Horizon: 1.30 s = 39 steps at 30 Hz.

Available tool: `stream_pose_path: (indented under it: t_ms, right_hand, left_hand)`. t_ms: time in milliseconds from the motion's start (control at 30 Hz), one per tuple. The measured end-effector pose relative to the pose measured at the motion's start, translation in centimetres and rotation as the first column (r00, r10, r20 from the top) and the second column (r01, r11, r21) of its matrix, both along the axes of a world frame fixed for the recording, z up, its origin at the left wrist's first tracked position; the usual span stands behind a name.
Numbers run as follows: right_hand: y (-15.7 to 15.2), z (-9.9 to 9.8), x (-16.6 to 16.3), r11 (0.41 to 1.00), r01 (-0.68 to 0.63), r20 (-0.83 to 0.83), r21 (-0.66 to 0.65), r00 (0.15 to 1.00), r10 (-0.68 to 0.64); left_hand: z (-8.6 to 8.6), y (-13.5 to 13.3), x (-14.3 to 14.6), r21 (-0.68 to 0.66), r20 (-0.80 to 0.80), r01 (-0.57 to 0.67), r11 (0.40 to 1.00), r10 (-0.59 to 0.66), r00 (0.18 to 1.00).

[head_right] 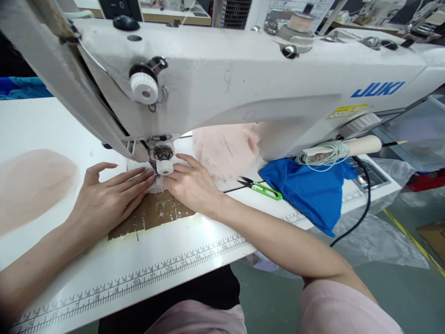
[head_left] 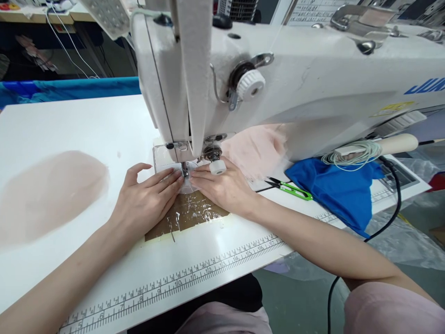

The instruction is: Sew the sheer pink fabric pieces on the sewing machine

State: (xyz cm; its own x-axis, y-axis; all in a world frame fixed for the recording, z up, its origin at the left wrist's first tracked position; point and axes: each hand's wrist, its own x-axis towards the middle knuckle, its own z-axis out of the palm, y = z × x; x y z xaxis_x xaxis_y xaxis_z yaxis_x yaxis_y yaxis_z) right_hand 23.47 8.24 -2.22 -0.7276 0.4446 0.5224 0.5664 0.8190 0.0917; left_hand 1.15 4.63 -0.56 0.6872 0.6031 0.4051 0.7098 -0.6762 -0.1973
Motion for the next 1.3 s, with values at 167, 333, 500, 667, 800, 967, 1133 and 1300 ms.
stream_pose_path:
  t_ms: [167,333,500,667,800,967,1133,1300]
  right_hand:
    - [0.1,0.1,-0.1,0.999,0.024,0.015,-0.048,1.000,-0.023]
    - [0.1,0.2,-0.2,0.993,0.038,0.016,-0.111,0.999,-0.037]
    - [0.1,0.0,-0.3,0.994,0.057,0.014,-0.096,0.998,-0.056]
    - [0.2,-0.1,-0.2,0.996,0.072,0.042,-0.054,0.997,-0.070]
    - [0.2,0.0,-0.3,0.992,0.080,0.041,-0.099,0.996,-0.077]
    - [0.2,0.0,-0.2,0.996,0.083,0.077,-0.045,0.994,-0.079]
    - [0.0,0.3,-0.1,0.996,0.042,0.029,-0.082,0.999,-0.040]
    - [-1.1,0.6,-0.4,0.997,0.011,0.006,-0.079,1.000,-0.011]
  left_hand:
    - [0.0,0.2,0.1,-0.032,0.001,-0.026,0.999,0.026,1.000]
    - [-0.2,0.4,0.1,-0.005,0.007,-0.012,1.000,0.012,1.000]
    - [-0.6,0.6,0.0,0.041,0.036,0.007,0.999,-0.008,0.999]
    - [-0.5,0.6,0.1,0.037,0.038,0.007,0.999,-0.008,0.999]
    - [-0.4,0.6,0.1,0.028,0.035,0.014,1.000,-0.015,0.999]
    - [-0.6,0.4,0.1,0.046,0.025,-0.063,0.997,0.062,0.998]
    - [0.6,-0.7,0.3,0.135,-0.079,-0.104,0.985,0.115,0.990]
    - [1.8,-0.9,0.2,0.188,0.000,-0.064,0.980,0.065,0.998]
